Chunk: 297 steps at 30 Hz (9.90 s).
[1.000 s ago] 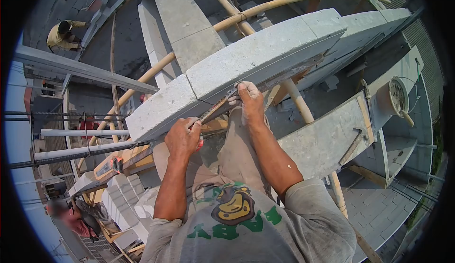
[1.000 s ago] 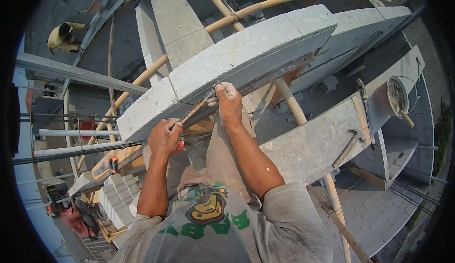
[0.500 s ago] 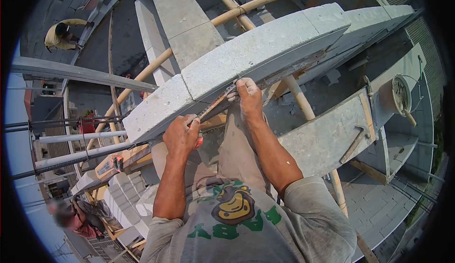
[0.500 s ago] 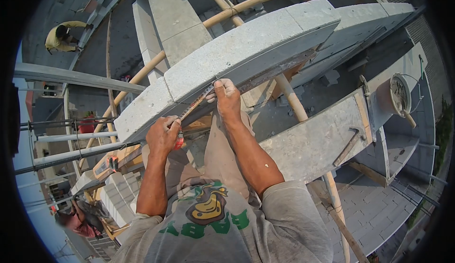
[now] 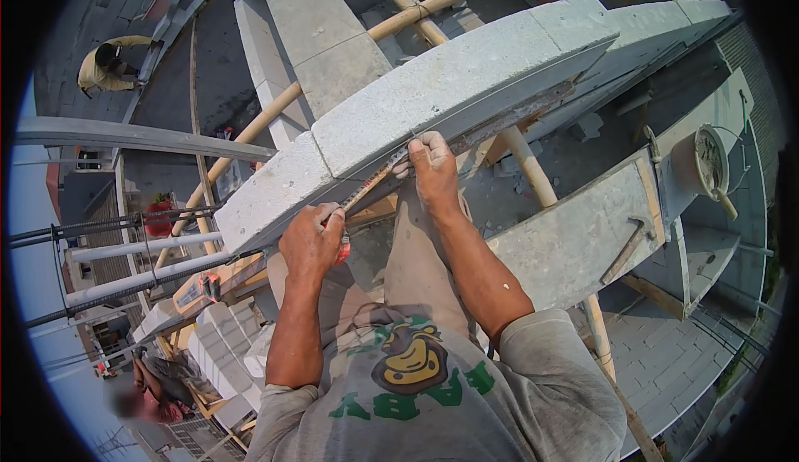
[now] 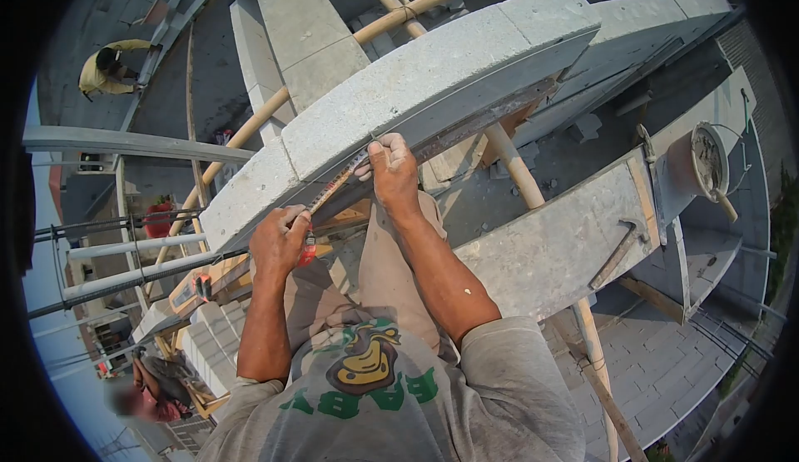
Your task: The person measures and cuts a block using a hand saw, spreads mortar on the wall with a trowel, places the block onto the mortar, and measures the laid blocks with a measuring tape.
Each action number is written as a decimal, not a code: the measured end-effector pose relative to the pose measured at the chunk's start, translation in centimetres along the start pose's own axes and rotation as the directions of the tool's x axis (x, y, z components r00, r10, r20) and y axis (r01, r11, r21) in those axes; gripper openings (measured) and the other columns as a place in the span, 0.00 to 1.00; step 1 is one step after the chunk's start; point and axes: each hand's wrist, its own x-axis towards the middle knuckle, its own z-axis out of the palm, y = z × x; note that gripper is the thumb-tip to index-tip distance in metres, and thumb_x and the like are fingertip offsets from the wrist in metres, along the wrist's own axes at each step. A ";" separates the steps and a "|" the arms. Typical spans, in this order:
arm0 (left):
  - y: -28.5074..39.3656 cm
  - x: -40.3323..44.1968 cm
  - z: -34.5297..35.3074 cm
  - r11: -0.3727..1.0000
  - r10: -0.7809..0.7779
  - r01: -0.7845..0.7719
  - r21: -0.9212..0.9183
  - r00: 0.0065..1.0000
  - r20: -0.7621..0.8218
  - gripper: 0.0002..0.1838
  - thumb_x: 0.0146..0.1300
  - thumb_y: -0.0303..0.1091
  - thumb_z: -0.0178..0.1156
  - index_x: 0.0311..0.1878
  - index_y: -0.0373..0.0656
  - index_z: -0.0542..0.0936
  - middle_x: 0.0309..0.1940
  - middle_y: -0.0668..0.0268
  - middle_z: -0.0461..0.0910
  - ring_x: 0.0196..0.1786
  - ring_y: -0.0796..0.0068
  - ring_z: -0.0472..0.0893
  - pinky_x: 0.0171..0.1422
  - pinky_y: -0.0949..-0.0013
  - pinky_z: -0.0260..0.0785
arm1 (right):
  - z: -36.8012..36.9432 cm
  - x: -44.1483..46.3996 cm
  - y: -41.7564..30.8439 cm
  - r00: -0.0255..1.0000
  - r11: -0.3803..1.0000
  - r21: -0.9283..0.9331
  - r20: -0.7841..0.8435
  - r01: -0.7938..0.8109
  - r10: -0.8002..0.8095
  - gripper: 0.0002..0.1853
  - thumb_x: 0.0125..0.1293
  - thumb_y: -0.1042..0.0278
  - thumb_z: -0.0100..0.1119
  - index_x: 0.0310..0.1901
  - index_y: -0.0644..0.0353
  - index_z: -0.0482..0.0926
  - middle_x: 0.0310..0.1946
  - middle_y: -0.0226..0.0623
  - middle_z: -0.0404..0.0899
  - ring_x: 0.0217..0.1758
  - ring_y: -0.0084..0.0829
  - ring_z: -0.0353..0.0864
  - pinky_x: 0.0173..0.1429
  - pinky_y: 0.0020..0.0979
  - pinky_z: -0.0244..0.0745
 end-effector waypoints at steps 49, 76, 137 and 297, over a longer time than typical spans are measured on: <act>0.1 -0.2 1.3 0.999 0.032 -0.033 -0.015 0.999 -0.043 0.13 0.62 0.44 0.58 0.42 0.50 0.86 0.37 0.61 0.83 0.41 0.58 0.82 0.45 0.61 0.73 | -0.5 0.2 -0.7 0.996 0.994 0.067 0.050 -0.081 0.078 0.17 0.69 0.56 0.57 0.44 0.64 0.72 0.31 0.33 0.77 0.30 0.22 0.78 0.36 0.23 0.73; -0.5 0.7 3.3 0.999 -0.013 0.012 0.036 0.999 0.041 0.16 0.61 0.49 0.58 0.45 0.52 0.86 0.38 0.60 0.83 0.44 0.53 0.82 0.47 0.56 0.72 | -1.9 0.5 1.9 0.991 0.983 0.124 -0.012 -0.134 0.137 0.12 0.69 0.63 0.57 0.40 0.65 0.73 0.26 0.33 0.77 0.25 0.21 0.76 0.30 0.23 0.71; -0.9 1.1 3.1 0.999 -0.002 0.007 -0.053 0.997 0.082 0.17 0.62 0.49 0.55 0.46 0.54 0.85 0.41 0.59 0.83 0.47 0.53 0.81 0.51 0.56 0.71 | -0.7 0.0 0.5 0.988 0.982 0.119 -0.040 -0.145 0.151 0.11 0.69 0.62 0.57 0.42 0.61 0.73 0.31 0.30 0.74 0.26 0.20 0.74 0.31 0.22 0.68; -17.3 -14.7 5.1 -0.601 -0.221 0.130 -0.788 0.921 0.321 0.25 0.68 0.45 0.58 0.60 0.40 0.66 0.51 0.61 0.73 0.54 0.72 0.76 0.57 0.68 0.71 | 16.5 -18.8 2.9 0.443 0.436 -0.681 0.723 0.588 0.530 0.47 0.52 0.44 0.71 0.65 0.67 0.62 0.55 0.58 0.69 0.58 0.53 0.72 0.62 0.43 0.68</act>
